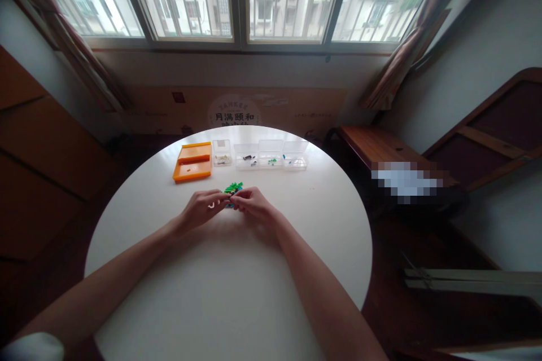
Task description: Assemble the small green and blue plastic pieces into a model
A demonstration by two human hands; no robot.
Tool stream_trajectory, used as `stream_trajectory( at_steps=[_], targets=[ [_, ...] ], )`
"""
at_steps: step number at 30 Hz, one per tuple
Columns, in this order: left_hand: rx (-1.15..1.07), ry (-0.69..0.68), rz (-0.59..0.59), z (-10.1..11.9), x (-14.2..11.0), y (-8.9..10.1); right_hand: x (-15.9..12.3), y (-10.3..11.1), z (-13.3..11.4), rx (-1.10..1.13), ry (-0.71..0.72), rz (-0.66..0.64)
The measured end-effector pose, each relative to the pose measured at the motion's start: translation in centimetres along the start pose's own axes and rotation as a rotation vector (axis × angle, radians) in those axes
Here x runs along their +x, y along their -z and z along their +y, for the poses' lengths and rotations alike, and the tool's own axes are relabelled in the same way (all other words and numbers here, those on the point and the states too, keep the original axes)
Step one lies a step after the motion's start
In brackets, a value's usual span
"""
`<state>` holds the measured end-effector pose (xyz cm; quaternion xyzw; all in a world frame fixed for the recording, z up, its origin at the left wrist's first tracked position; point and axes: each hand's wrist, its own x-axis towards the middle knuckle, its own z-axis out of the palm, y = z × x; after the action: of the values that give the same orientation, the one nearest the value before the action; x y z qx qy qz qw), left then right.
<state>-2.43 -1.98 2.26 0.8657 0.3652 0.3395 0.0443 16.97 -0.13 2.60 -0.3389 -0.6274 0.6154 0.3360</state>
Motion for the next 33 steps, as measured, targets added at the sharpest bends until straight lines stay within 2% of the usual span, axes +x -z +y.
stream_trajectory(
  at_steps=[22, 33],
  targets=[
    [0.018, 0.004, -0.007, 0.10, 0.01, 0.10, 0.20, 0.17, 0.41, 0.037, -0.005, 0.000],
    [0.013, -0.032, 0.038, -0.22, -0.02, -0.10, 0.14, 0.23, 0.35, 0.033, -0.028, 0.006]
  ],
)
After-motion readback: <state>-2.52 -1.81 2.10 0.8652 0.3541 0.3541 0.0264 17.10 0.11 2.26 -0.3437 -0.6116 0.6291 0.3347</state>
